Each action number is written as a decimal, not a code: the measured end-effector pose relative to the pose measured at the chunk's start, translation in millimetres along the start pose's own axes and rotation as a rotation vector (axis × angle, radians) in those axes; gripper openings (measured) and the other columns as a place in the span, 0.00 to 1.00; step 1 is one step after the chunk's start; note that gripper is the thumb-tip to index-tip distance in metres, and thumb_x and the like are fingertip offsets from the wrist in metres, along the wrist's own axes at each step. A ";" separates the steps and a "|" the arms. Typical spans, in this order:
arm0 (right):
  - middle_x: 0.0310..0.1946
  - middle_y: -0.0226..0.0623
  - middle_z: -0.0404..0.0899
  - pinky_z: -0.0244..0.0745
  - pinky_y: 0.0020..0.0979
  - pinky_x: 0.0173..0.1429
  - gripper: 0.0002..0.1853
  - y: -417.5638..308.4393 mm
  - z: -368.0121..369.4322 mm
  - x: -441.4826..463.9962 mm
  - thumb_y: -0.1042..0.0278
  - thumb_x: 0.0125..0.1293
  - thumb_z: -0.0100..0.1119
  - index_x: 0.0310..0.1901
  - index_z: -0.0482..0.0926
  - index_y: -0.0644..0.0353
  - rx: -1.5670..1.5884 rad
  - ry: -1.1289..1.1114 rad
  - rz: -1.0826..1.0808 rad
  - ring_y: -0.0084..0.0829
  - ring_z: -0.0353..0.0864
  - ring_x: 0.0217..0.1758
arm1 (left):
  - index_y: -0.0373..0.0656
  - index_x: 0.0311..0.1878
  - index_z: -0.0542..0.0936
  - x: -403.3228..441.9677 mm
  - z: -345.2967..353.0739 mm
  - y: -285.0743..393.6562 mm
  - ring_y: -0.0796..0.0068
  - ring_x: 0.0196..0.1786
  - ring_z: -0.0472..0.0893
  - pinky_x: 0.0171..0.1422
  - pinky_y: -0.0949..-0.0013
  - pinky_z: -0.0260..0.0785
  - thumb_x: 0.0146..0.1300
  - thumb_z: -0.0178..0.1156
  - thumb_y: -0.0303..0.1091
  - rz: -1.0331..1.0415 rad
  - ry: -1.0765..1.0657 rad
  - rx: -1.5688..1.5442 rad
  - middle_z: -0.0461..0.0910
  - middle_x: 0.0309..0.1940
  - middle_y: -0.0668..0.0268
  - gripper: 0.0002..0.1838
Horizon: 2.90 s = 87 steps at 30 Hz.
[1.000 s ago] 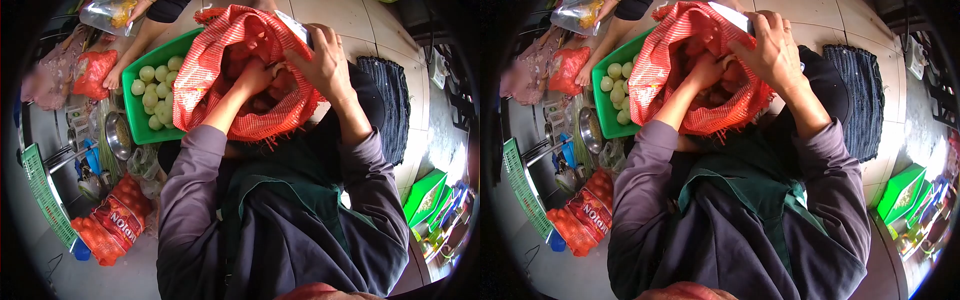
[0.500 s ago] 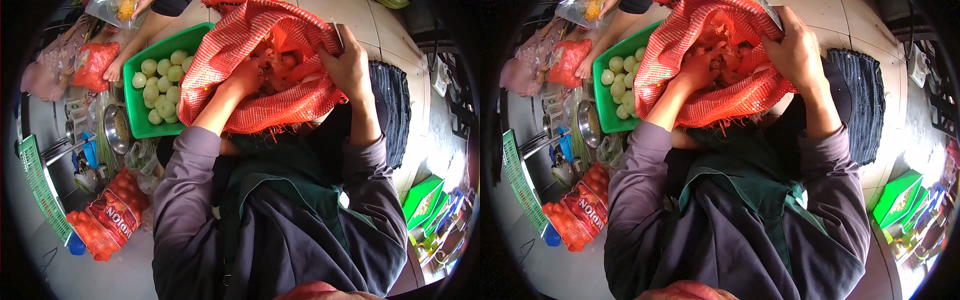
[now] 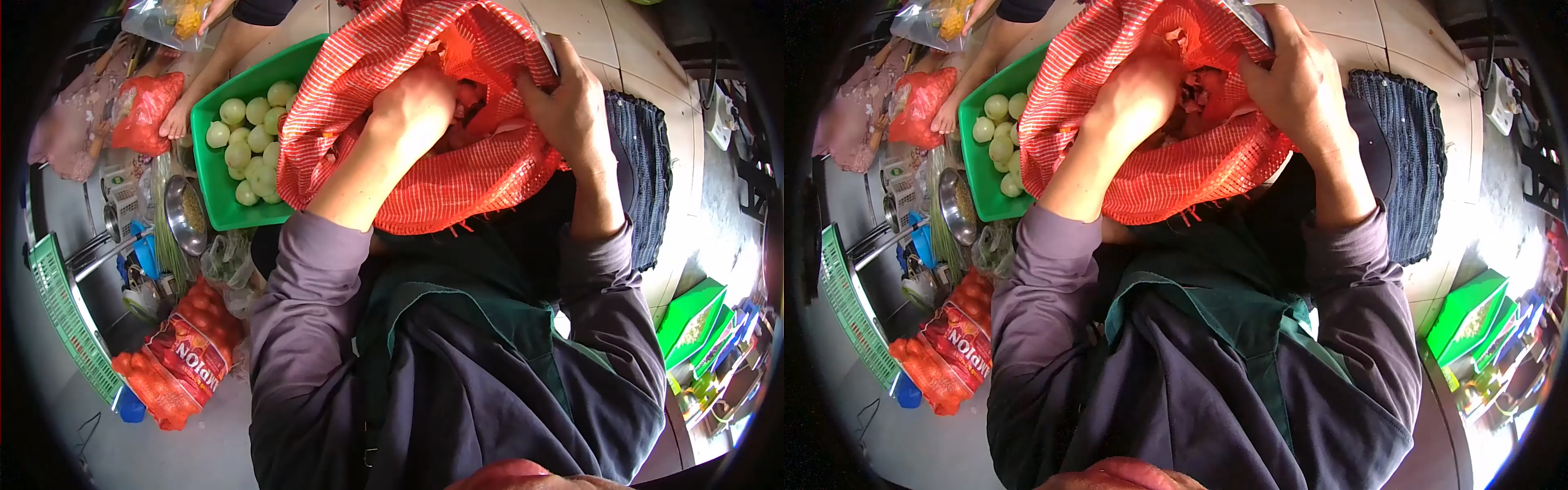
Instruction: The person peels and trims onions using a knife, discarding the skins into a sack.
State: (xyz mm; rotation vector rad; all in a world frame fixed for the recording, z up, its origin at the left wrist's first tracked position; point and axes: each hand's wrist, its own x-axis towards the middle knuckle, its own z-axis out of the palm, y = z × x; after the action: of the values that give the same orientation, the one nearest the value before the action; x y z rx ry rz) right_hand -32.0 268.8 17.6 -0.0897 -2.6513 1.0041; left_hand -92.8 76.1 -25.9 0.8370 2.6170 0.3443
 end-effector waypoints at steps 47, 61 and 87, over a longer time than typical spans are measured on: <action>0.41 0.51 0.81 0.78 0.38 0.50 0.21 -41.2 30.9 -24.7 0.69 0.59 0.64 0.55 0.74 0.62 0.552 -0.351 -0.077 0.47 0.84 0.46 | 0.34 0.58 0.67 -81.9 -0.1 -8.0 0.74 0.44 0.81 0.44 0.73 0.79 0.57 0.71 0.29 -0.070 0.380 -1.339 0.78 0.46 0.61 0.29; 0.53 0.55 0.76 0.71 0.37 0.61 0.25 -34.9 15.7 -22.8 0.58 0.71 0.52 0.64 0.69 0.67 0.501 -0.399 -0.143 0.46 0.78 0.57 | 0.38 0.51 0.73 -84.6 -13.6 8.7 0.55 0.43 0.83 0.49 0.58 0.77 0.45 0.76 0.38 -0.203 0.709 -0.660 0.81 0.43 0.54 0.31; 0.40 0.52 0.82 0.79 0.38 0.50 0.25 -51.8 28.8 -37.7 0.71 0.71 0.48 0.68 0.58 0.64 0.766 -0.519 -0.065 0.41 0.86 0.40 | 0.37 0.53 0.68 -86.8 -11.2 9.7 0.49 0.51 0.75 0.53 0.54 0.72 0.41 0.79 0.35 -0.038 0.782 -0.343 0.71 0.47 0.50 0.38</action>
State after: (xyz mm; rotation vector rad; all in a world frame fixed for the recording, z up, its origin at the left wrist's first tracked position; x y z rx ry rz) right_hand -2.3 205.2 21.4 0.4772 -2.4252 2.1665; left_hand -27.0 30.6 11.0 0.6051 3.0950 1.2883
